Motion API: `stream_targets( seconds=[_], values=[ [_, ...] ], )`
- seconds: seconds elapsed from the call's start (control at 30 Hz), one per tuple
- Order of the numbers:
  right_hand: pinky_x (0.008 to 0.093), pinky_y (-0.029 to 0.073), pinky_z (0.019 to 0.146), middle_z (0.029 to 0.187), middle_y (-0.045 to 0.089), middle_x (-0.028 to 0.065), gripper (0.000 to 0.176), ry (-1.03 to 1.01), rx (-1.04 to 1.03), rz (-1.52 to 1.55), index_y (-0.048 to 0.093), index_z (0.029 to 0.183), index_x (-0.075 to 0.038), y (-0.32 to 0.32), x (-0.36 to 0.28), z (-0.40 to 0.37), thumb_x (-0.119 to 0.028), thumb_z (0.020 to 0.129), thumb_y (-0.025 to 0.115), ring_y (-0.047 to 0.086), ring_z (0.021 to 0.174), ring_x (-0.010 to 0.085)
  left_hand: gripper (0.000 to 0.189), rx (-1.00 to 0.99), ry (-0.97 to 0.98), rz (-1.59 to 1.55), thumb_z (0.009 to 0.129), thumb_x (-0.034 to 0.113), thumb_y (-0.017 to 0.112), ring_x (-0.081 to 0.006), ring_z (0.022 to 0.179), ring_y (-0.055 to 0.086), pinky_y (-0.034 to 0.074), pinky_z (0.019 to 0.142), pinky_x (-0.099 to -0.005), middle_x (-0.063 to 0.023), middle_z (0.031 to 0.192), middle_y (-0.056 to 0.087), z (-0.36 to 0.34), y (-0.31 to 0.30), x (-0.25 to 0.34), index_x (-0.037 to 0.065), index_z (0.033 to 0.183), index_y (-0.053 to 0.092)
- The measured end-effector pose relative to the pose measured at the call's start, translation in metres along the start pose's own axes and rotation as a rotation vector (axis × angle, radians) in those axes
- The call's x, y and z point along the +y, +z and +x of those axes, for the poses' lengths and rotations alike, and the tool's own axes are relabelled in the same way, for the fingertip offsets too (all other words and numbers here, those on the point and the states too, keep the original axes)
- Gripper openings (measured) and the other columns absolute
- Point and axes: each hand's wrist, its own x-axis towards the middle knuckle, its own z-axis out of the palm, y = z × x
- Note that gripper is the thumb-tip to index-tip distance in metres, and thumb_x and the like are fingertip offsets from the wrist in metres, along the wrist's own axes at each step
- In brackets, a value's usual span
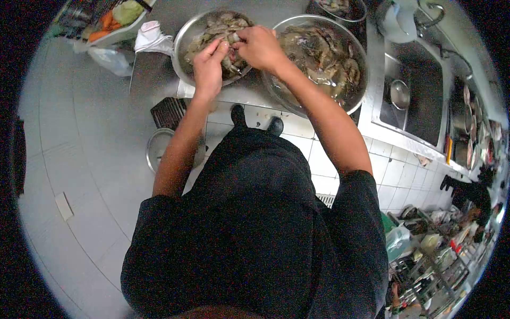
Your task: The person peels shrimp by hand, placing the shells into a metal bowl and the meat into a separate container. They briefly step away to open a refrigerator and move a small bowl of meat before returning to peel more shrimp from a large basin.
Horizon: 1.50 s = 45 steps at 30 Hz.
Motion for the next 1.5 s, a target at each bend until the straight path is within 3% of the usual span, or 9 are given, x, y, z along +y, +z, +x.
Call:
stream_targets(
  seconds=[0.27,0.5,0.6,0.7,0.77,1.03,1.23,1.37,1.5],
  values=[
    [0.0455,0.037,0.082,0.089,0.067,0.0127,0.022,-0.173,-0.136,-0.366,0.071,0.088,-0.01,0.045,-0.034,0.052,-0.016,0.071,0.058,0.058,0.098,0.0299,0.032,-0.125,-0.25,-0.227,0.091,0.01,0.061,-0.0118,0.072,0.057,0.047,0.069,-0.0246,-0.0055,0.092,0.064,0.02,-0.078,0.001,-0.011,0.115,0.059],
    [0.0446,0.039,0.077,0.089,0.068,0.0102,0.03,-0.353,-0.111,-0.531,0.073,0.098,-0.016,0.069,-0.028,0.086,-0.018,0.071,0.059,0.061,0.092,0.0273,0.029,-0.187,-0.381,-0.21,0.089,0.013,0.064,-0.0129,0.071,0.057,0.047,0.068,-0.0257,-0.0081,0.089,0.064,0.033,-0.116,0.005,-0.011,0.107,0.062],
    [0.0465,0.041,0.079,0.093,0.069,0.011,0.033,-0.066,-0.103,-0.432,0.072,0.104,-0.02,0.053,-0.012,0.11,-0.021,0.074,0.059,0.064,0.089,0.0283,0.026,-0.185,-0.472,-0.091,0.09,0.012,0.062,-0.0141,0.072,0.057,0.047,0.068,-0.0261,-0.0084,0.092,0.064,0.024,-0.123,0.015,-0.009,0.106,0.062],
    [0.055,0.048,0.072,0.081,0.064,0.0245,0.035,-0.02,0.055,-0.269,0.074,0.085,-0.009,0.05,-0.006,0.114,-0.041,0.082,0.062,0.063,0.078,0.0433,0.028,-0.081,-0.473,-0.17,0.09,0.011,0.062,-0.0144,0.073,0.059,0.048,0.067,-0.0265,-0.0085,0.091,0.065,0.019,-0.124,0.005,-0.01,0.109,0.061],
    [0.0495,0.042,0.086,0.096,0.07,0.0115,0.032,-0.029,-0.025,-0.325,0.071,0.106,-0.02,0.061,-0.007,0.103,-0.022,0.076,0.061,0.065,0.094,0.0291,0.034,-0.063,-0.443,-0.184,0.089,0.011,0.064,-0.0126,0.067,0.059,0.048,0.062,-0.0248,-0.008,0.086,0.064,0.02,-0.107,0.016,-0.011,0.113,0.058],
    [0.0477,0.051,0.074,0.08,0.067,0.0217,0.017,0.284,-0.014,-0.441,0.069,0.078,-0.001,-0.015,0.044,-0.02,-0.017,0.07,0.067,0.065,0.082,0.0385,0.031,-0.23,-0.181,0.13,0.089,0.011,0.062,-0.0101,0.069,0.062,0.048,0.059,-0.0232,-0.0085,0.082,0.067,0.023,0.004,0.032,-0.005,0.115,0.062],
    [0.05,0.051,0.071,0.074,0.064,0.0237,0.014,0.393,0.021,-0.567,0.069,0.07,-0.002,-0.022,0.099,-0.152,-0.015,0.072,0.064,0.065,0.077,0.0393,0.021,-0.562,0.298,0.696,0.079,0.015,0.063,-0.0368,0.083,0.065,0.051,0.075,-0.0444,-0.0185,0.093,0.067,0.013,0.122,-0.025,0.006,0.096,0.07],
    [0.0475,0.05,0.075,0.078,0.064,0.0253,0.021,0.619,0.201,-0.222,0.071,0.077,-0.002,-0.024,0.088,-0.168,-0.02,0.079,0.063,0.065,0.079,0.039,0.014,-0.76,0.385,0.983,0.077,0.012,0.06,-0.041,0.089,0.063,0.05,0.079,-0.0488,-0.0222,0.091,0.066,-0.004,0.153,-0.06,0.001,0.081,0.068],
    [0.0365,0.048,0.063,0.076,0.066,0.0169,0.03,0.93,0.221,0.331,0.07,0.087,0.001,-0.022,0.088,-0.167,-0.027,0.091,0.06,0.062,0.065,0.0249,0.021,-0.745,0.24,0.875,0.081,0.015,0.063,-0.0332,0.089,0.065,0.051,0.078,-0.0403,-0.0196,0.097,0.068,-0.004,0.158,-0.066,0.004,0.096,0.072]
  ],
)
